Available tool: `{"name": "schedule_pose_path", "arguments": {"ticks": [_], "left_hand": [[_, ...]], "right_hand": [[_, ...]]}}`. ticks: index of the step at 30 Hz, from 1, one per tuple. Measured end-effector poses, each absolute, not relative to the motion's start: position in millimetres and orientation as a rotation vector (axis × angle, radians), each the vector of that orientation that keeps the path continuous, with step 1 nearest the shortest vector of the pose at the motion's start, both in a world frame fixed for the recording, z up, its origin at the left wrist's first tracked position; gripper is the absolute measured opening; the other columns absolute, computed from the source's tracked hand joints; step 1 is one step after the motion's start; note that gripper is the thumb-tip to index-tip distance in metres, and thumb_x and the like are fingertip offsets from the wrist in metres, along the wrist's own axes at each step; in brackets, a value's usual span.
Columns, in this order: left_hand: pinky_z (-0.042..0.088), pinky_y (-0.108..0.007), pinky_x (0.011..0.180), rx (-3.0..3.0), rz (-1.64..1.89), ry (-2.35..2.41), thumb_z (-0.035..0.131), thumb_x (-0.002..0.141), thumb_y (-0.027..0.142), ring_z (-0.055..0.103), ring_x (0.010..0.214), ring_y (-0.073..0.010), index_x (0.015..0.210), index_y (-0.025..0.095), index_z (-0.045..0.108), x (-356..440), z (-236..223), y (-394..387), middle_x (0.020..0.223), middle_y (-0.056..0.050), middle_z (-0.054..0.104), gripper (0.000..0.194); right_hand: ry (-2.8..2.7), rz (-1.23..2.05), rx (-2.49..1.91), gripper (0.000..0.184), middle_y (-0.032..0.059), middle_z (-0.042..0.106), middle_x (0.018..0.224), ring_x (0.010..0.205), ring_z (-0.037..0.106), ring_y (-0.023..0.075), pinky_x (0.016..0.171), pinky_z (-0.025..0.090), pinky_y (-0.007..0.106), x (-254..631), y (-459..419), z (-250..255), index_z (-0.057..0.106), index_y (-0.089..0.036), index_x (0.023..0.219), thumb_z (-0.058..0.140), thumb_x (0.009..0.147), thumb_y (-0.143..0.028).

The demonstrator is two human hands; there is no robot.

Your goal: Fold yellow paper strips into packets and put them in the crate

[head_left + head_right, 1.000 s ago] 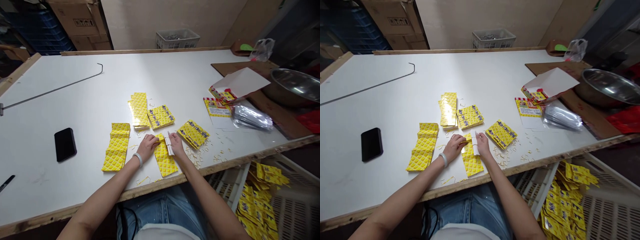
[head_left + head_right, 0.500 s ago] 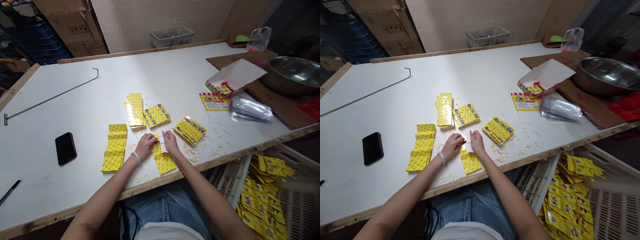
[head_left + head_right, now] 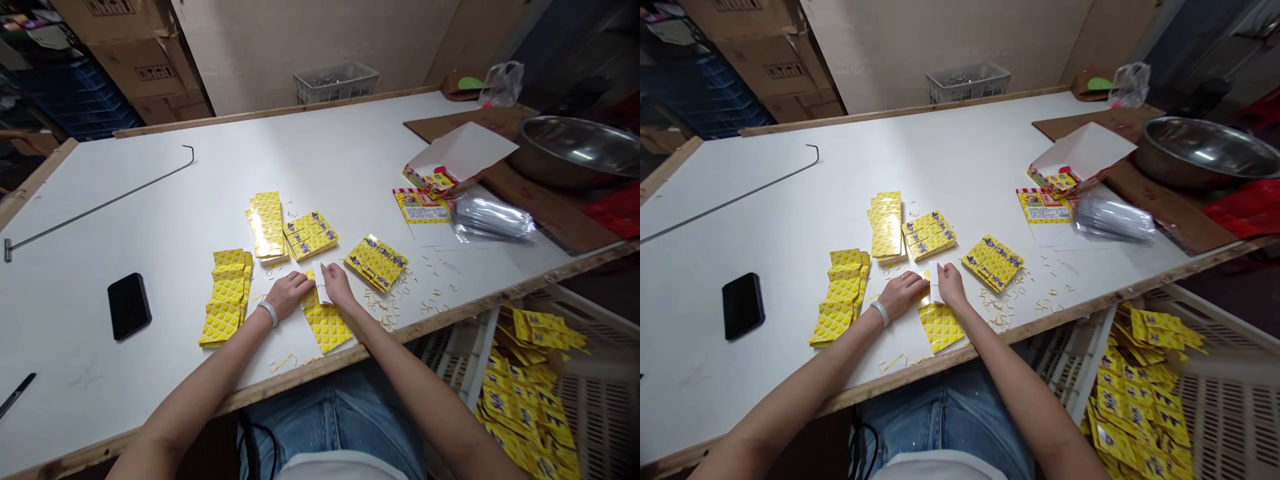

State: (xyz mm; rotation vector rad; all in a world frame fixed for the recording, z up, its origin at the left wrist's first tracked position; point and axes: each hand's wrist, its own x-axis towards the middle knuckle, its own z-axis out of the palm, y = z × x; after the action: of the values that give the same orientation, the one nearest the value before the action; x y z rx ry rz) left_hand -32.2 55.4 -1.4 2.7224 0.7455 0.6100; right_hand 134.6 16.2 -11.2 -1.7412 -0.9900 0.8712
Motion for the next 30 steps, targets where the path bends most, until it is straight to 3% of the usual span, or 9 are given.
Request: {"name": "schedule_pose_path", "arguments": {"ticks": [8, 12, 19, 30], "left_hand": [[0.046, -0.029, 0.071, 2.638, 0.764, 0.800, 0.045, 0.092, 0.025, 0.055, 0.081, -0.0170, 0.092, 0.020, 0.056, -28.3, -0.4, 49.6, 0.085, -0.004, 0.061, 0.012], [0.047, -0.029, 0.067, 2.596, 0.800, 0.829, 0.048, 0.091, 0.026, 0.054, 0.076, -0.0169, 0.088, 0.019, 0.055, -27.3, -1.8, 50.5, 0.080, -0.004, 0.059, 0.010], [0.047, -0.032, 0.074, 2.627, 0.731, 0.720, 0.041, 0.092, 0.015, 0.053, 0.087, -0.0189, 0.093, 0.020, 0.057, -28.7, -5.2, 49.6, 0.091, -0.007, 0.060, 0.017], [0.047, -0.035, 0.075, 2.469, 0.675, 0.810, 0.040, 0.092, 0.021, 0.054, 0.084, -0.0188, 0.085, 0.020, 0.050, -33.9, 10.3, 42.2, 0.092, -0.006, 0.059, 0.012]], "right_hand": [[-0.984, 0.893, -1.689, 0.041, -0.0046, 0.039, 0.051, 0.050, 0.038, 0.0132, 0.046, 0.028, 0.024, 137.5, 17.8, -18.6, 0.038, -0.022, 0.065, 0.042, 0.079, -0.060], [-0.982, 0.898, -1.668, 0.039, -0.0039, 0.041, 0.053, 0.050, 0.040, 0.0134, 0.047, 0.029, 0.024, 137.4, 18.7, -20.1, 0.039, -0.022, 0.065, 0.041, 0.080, -0.058], [-0.977, 0.895, -1.670, 0.034, -0.0044, 0.041, 0.052, 0.050, 0.040, 0.0133, 0.048, 0.027, 0.024, 134.5, 19.6, -20.4, 0.039, -0.022, 0.065, 0.041, 0.082, -0.051], [-0.896, 0.890, -1.679, 0.032, -0.0057, 0.039, 0.049, 0.048, 0.035, 0.0122, 0.049, 0.023, 0.025, 132.6, 20.9, -12.9, 0.038, -0.022, 0.060, 0.047, 0.081, -0.045]]}}
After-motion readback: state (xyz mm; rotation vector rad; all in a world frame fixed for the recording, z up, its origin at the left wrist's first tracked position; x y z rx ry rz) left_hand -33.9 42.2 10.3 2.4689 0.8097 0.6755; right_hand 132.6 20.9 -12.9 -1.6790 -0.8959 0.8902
